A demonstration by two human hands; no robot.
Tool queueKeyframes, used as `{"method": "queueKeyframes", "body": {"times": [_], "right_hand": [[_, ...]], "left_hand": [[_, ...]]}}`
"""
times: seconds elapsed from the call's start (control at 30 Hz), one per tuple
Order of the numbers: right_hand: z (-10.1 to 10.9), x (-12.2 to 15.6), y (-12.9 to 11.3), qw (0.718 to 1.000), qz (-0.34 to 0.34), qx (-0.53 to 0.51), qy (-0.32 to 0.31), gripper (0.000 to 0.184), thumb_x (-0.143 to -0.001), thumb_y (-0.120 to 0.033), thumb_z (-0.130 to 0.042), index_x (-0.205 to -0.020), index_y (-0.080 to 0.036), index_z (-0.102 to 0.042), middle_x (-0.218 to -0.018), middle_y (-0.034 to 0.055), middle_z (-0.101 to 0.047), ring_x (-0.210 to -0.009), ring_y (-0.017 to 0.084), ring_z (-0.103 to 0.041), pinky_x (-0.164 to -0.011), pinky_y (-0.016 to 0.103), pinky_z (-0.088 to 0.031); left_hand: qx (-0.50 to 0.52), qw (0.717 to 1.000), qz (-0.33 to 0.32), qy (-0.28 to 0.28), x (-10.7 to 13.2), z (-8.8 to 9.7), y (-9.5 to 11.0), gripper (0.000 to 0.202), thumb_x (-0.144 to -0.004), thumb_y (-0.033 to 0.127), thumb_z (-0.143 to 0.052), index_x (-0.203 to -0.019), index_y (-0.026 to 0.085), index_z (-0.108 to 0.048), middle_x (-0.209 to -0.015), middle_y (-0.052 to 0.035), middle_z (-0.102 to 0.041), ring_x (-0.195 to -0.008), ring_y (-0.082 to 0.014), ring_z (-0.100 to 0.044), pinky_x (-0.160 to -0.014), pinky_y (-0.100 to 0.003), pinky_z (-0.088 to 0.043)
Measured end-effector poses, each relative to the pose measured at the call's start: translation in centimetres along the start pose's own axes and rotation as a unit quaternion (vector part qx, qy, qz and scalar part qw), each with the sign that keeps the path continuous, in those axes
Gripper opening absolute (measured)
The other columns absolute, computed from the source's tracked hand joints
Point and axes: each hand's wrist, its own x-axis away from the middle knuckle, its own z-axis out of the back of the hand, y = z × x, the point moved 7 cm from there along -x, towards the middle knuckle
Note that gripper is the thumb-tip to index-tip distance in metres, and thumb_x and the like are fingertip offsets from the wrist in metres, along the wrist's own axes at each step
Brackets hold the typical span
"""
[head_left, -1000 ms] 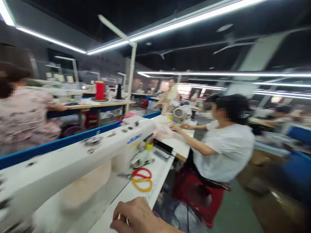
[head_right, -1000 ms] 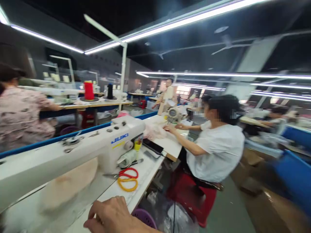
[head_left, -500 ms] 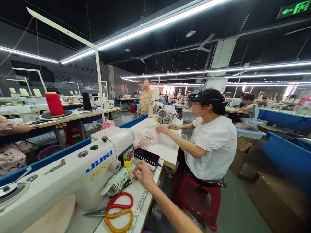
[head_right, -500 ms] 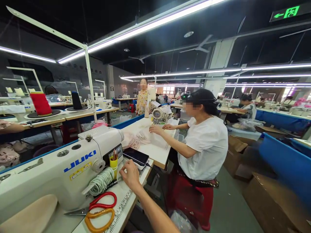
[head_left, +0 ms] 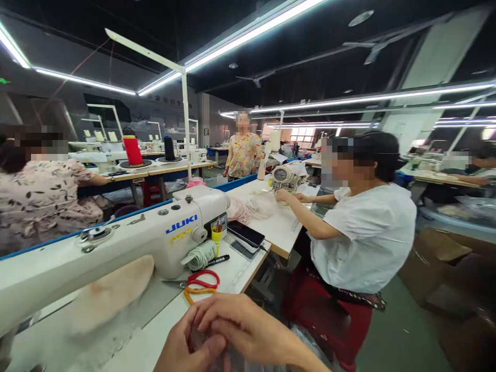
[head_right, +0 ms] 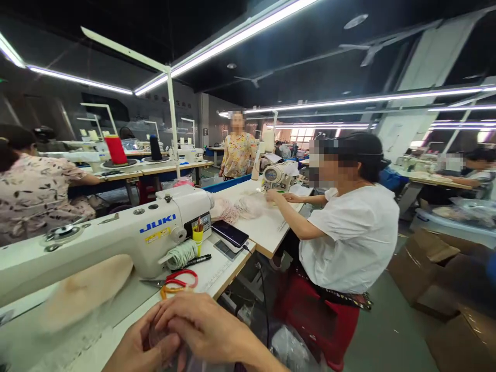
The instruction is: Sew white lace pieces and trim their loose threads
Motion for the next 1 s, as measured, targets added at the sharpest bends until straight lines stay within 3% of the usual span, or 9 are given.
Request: {"method": "queueKeyframes", "body": {"times": [0.1,0.17,0.23,0.3,0.47,0.63,0.73,0.87,1.0], "right_hand": [[-0.3,0.4,1.3,0.998,-0.025,-0.028,0.055,0.025,-0.095,-0.033,-0.039,-0.109,-0.020,-0.055,-0.107,0.0076,-0.058,-0.073,0.011,-0.060,-0.062,0.023,-0.047],[-1.5,0.6,2.8,0.998,-0.021,-0.026,0.058,0.041,-0.085,-0.043,-0.057,-0.118,-0.020,-0.051,-0.117,0.0098,-0.054,-0.095,0.017,-0.056,-0.078,0.029,-0.045],[-4.8,0.8,4.1,0.996,-0.029,-0.086,-0.026,0.069,-0.071,-0.052,-0.069,-0.127,-0.020,-0.045,-0.120,0.0106,-0.052,-0.107,0.021,-0.050,-0.090,0.034,-0.040],[-8.5,1.2,5.1,0.978,-0.065,-0.162,-0.115,0.077,-0.063,-0.056,-0.073,-0.125,-0.018,-0.047,-0.105,0.0073,-0.059,-0.095,0.019,-0.055,-0.084,0.031,-0.042],[-13.0,1.6,4.8,0.964,-0.129,-0.182,-0.148,0.035,-0.078,-0.047,-0.063,-0.082,-0.013,-0.062,-0.067,-0.0018,-0.054,-0.061,0.009,-0.045,-0.058,0.021,-0.037],[-16.3,0.9,2.0,0.953,-0.112,-0.184,-0.214,0.025,-0.086,-0.039,-0.054,-0.079,-0.014,-0.056,-0.070,-0.0012,-0.055,-0.064,0.010,-0.047,-0.061,0.021,-0.038],[-19.1,0.4,0.5,0.949,-0.103,-0.161,-0.250,0.021,-0.091,-0.034,-0.046,-0.082,-0.016,-0.052,-0.063,-0.0038,-0.052,-0.055,0.008,-0.045,-0.054,0.019,-0.035],[-21.5,-0.6,-0.9,0.970,-0.064,-0.039,-0.233,0.015,-0.090,-0.028,-0.049,-0.080,-0.017,-0.053,-0.056,-0.0066,-0.044,-0.052,0.008,-0.038,-0.051,0.018,-0.029],[-22.5,-1.7,-1.8,0.977,-0.045,0.024,-0.209,0.012,-0.090,-0.025,-0.048,-0.082,-0.018,-0.053,-0.059,-0.0065,-0.047,-0.052,0.007,-0.036,-0.052,0.019,-0.029]], "left_hand": [[0.202,0.969,0.137,0.024,2.2,0.0,-1.2,0.057,-0.070,0.063,-0.064,-0.098,0.014,-0.057,-0.069,-0.0029,-0.065,-0.054,-0.0137,-0.058,-0.049,-0.023,-0.041],[0.222,0.960,0.164,0.038,4.3,0.8,-0.9,0.055,-0.070,0.061,-0.064,-0.098,0.015,-0.056,-0.066,-0.0008,-0.064,-0.047,-0.0103,-0.054,-0.045,-0.020,-0.035],[0.203,0.964,0.166,0.038,6.6,1.8,-0.5,0.055,-0.073,0.061,-0.061,-0.102,0.015,-0.054,-0.062,0.0010,-0.062,-0.043,-0.0082,-0.050,-0.043,-0.019,-0.031],[0.162,0.969,0.179,0.054,9.2,3.1,-0.7,0.056,-0.077,0.062,-0.056,-0.107,0.015,-0.053,-0.059,0.0023,-0.061,-0.042,-0.0078,-0.047,-0.043,-0.019,-0.030],[0.110,0.959,0.252,0.073,16.4,6.0,-2.3,0.070,-0.079,0.065,-0.049,-0.126,0.014,-0.039,-0.053,0.0044,-0.058,-0.041,-0.0100,-0.043,-0.044,-0.021,-0.029],[0.040,0.957,0.287,0.016,21.8,7.2,-2.5,0.051,-0.086,0.050,-0.049,-0.124,0.016,-0.046,-0.066,0.0008,-0.066,-0.063,-0.0155,-0.053,-0.063,-0.025,-0.039],[0.031,0.964,0.263,0.033,22.3,7.7,-2.0,0.039,-0.080,0.039,-0.059,-0.113,0.019,-0.056,-0.090,-0.0015,-0.065,-0.083,-0.0179,-0.055,-0.073,-0.025,-0.040],[0.081,0.960,0.259,0.072,22.0,8.0,-2.2,0.032,-0.082,0.043,-0.054,-0.096,0.015,-0.059,-0.048,0.0078,-0.046,-0.045,-0.0095,-0.036,-0.047,-0.020,-0.028],[0.130,0.946,0.279,0.097,22.7,8.8,-2.1,0.030,-0.081,0.042,-0.052,-0.095,0.015,-0.058,-0.040,0.0128,-0.026,-0.042,-0.0083,-0.019,-0.046,-0.022,-0.018]]}}
